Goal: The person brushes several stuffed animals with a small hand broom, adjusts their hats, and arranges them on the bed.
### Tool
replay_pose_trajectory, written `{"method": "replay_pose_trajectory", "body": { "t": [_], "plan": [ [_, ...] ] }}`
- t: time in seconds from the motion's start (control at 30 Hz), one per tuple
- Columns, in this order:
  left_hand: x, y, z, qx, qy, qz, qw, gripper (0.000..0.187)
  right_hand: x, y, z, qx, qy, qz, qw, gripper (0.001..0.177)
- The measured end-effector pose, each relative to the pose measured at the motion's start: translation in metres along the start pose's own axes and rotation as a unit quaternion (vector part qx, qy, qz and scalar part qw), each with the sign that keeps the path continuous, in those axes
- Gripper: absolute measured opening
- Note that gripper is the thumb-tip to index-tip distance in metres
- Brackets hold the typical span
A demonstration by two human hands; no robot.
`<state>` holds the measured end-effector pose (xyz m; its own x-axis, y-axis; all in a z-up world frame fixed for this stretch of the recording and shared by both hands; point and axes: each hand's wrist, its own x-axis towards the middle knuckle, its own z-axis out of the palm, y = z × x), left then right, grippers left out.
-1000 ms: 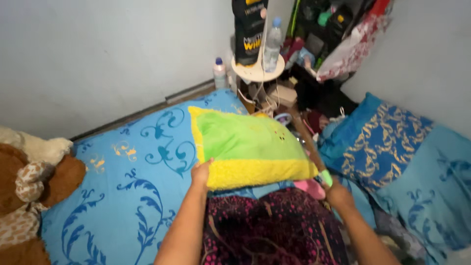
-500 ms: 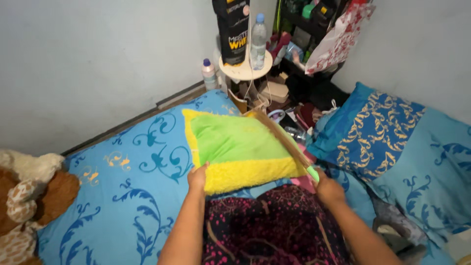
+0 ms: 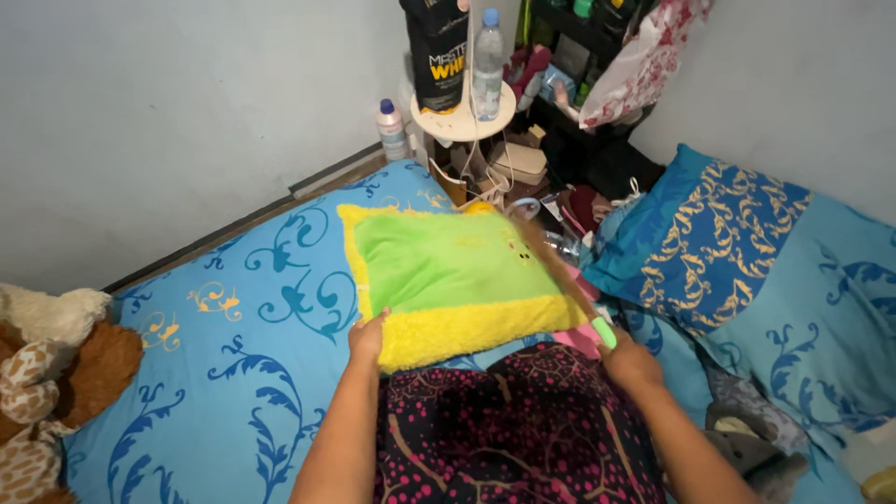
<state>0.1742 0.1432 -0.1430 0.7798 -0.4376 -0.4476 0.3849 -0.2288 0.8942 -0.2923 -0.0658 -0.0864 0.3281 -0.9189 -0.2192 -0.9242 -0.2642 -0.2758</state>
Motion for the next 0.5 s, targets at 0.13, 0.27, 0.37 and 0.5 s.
{"method": "replay_pose_trajectory", "body": {
  "t": [0.13, 0.27, 0.37, 0.5],
  "plan": [
    [0.015, -0.022, -0.026, 0.097, 0.006, 0.029, 0.995, 0.044, 0.022, 0.024, 0.011, 0.186, -0.005, 0.045, 0.982, 0.044],
    [0.025, -0.035, -0.048, 0.021, 0.059, -0.017, 0.998, 0.048, 0.000, -0.009, -0.019, 0.479, -0.105, 0.137, 0.861, 0.039],
    [0.020, -0.030, -0.070, 0.306, 0.071, 0.128, 0.941, 0.042, -0.009, -0.049, -0.031, 0.482, -0.141, 0.088, 0.860, 0.033],
    [-0.024, 0.005, -0.073, 0.427, 0.086, 0.154, 0.887, 0.078, -0.021, -0.103, -0.035, 0.523, -0.174, 0.041, 0.833, 0.032]
  ]
}}
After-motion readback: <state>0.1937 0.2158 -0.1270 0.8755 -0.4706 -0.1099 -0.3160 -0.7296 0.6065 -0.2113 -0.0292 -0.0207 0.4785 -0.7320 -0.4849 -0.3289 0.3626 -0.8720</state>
